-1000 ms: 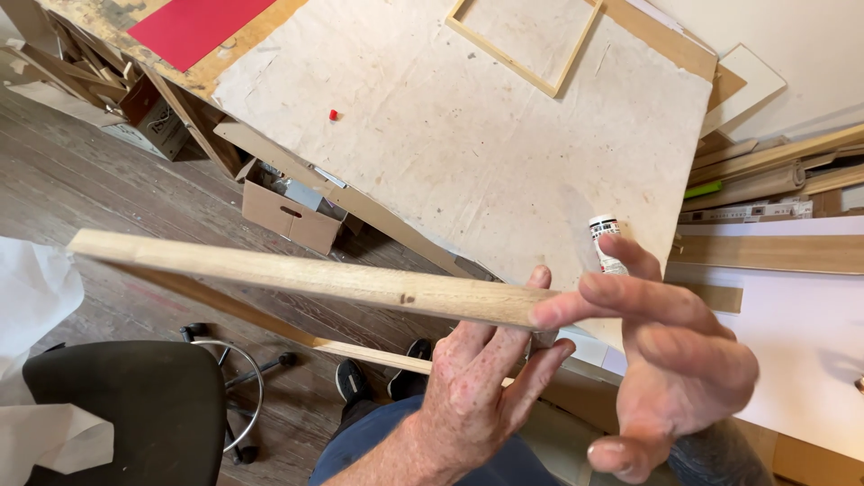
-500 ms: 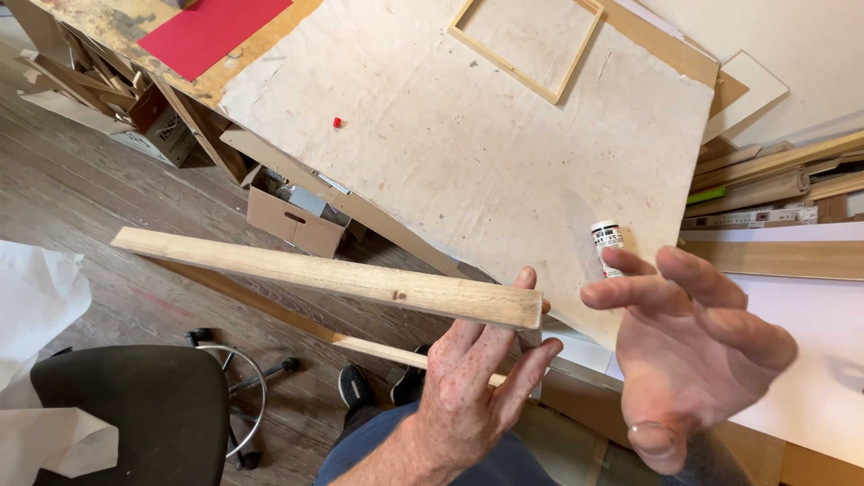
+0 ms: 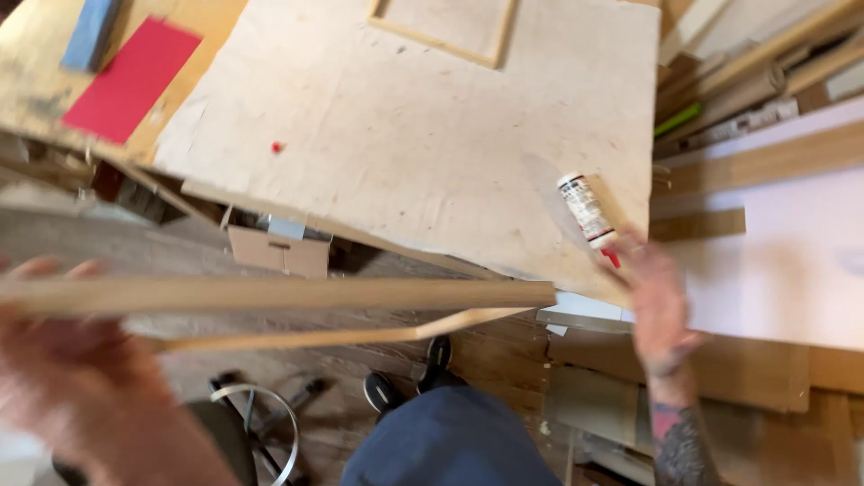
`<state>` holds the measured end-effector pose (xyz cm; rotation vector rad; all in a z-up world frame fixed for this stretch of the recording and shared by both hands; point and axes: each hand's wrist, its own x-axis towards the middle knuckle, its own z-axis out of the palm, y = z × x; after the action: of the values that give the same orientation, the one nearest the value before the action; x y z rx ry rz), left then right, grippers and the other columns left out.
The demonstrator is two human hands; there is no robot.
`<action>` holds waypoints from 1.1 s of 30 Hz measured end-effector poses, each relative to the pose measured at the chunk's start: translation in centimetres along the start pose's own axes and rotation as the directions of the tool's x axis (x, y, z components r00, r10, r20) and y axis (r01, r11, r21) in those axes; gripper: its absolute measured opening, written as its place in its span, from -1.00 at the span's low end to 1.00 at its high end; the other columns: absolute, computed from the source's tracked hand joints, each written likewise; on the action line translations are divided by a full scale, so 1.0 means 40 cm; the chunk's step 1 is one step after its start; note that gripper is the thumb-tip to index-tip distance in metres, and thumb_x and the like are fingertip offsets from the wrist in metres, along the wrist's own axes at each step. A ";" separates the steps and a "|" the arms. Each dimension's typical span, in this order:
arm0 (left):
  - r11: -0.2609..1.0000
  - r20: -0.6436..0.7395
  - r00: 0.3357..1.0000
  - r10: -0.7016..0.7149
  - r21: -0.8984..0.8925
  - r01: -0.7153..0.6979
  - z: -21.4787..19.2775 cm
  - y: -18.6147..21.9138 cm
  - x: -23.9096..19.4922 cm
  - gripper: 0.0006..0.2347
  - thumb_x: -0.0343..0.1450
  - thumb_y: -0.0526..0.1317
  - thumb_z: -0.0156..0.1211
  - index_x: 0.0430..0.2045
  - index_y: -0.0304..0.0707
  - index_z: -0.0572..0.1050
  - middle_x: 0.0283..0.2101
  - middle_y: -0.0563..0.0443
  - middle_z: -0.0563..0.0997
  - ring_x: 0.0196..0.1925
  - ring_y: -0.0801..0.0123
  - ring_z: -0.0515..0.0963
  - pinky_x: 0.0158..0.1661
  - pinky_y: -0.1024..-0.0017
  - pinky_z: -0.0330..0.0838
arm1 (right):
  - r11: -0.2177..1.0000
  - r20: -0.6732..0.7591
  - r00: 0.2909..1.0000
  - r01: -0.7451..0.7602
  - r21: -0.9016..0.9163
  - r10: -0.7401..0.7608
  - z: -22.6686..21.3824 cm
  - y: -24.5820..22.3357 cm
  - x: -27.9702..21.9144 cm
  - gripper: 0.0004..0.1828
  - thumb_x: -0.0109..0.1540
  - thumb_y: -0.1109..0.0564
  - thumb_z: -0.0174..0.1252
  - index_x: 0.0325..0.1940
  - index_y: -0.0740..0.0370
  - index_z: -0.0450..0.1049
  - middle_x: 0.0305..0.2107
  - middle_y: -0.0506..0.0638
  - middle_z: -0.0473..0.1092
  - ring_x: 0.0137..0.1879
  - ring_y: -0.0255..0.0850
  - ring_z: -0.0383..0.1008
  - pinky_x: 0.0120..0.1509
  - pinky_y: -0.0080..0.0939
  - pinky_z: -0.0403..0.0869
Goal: The person applies wood glue to the mitered corners of a wooden frame and presses the joints together. They repeat the process on a second frame, then handle a single wooden stretcher bar, applying glue to its end and inspecting the joint.
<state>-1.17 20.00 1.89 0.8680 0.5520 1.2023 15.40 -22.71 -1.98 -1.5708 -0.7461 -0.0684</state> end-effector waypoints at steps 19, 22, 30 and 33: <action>0.933 -0.097 0.962 -0.257 -0.284 0.220 -0.216 -0.129 0.063 -0.67 0.29 -0.16 0.36 -0.11 -0.22 0.51 -0.18 0.08 0.63 -0.20 0.51 0.62 -0.06 0.65 0.58 | 0.998 0.332 0.942 -0.059 0.024 0.047 0.321 -0.108 0.026 -0.27 0.17 0.44 0.14 0.39 0.22 0.10 0.37 0.20 0.07 0.37 0.00 0.36 0.37 -0.15 0.39; 0.938 -0.081 0.951 -0.298 -0.210 0.276 -0.229 -0.176 0.030 -0.74 0.38 -0.09 0.21 -0.18 -0.23 0.50 -0.24 0.05 0.61 -0.23 0.45 0.60 -0.12 0.59 0.55 | 0.993 0.381 0.919 -0.065 -0.102 0.100 0.318 -0.150 0.033 -0.21 0.12 0.39 0.20 0.39 0.17 0.09 0.38 0.16 0.05 0.43 -0.08 0.24 0.26 -0.29 0.50; 0.792 -0.152 0.857 -0.491 0.331 0.513 -0.253 -0.211 -0.049 -0.55 0.51 0.04 -0.08 -0.23 -0.53 0.54 -0.48 -0.06 0.56 -0.60 0.41 0.47 -0.58 0.53 0.39 | 0.953 0.391 0.912 0.000 -0.302 0.124 0.330 -0.214 0.042 -0.21 0.08 0.33 0.23 0.36 0.18 0.12 0.33 0.19 0.13 0.41 -0.07 0.24 0.27 -0.24 0.52; 0.650 0.022 0.957 -0.288 0.739 0.178 -0.208 -0.134 -0.088 -0.58 0.51 -0.03 -0.06 -0.62 -0.38 0.57 -0.72 0.04 0.41 -0.70 0.50 0.32 -0.60 0.56 0.21 | 0.904 0.388 0.915 0.070 -0.422 0.110 0.335 -0.211 0.042 -0.25 0.08 0.30 0.22 0.35 0.21 0.16 0.33 0.14 0.15 0.40 -0.12 0.26 0.27 -0.30 0.47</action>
<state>-5.59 18.37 -7.51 1.5001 1.0373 0.6416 7.44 -10.22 3.91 -2.0493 -1.0934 0.1233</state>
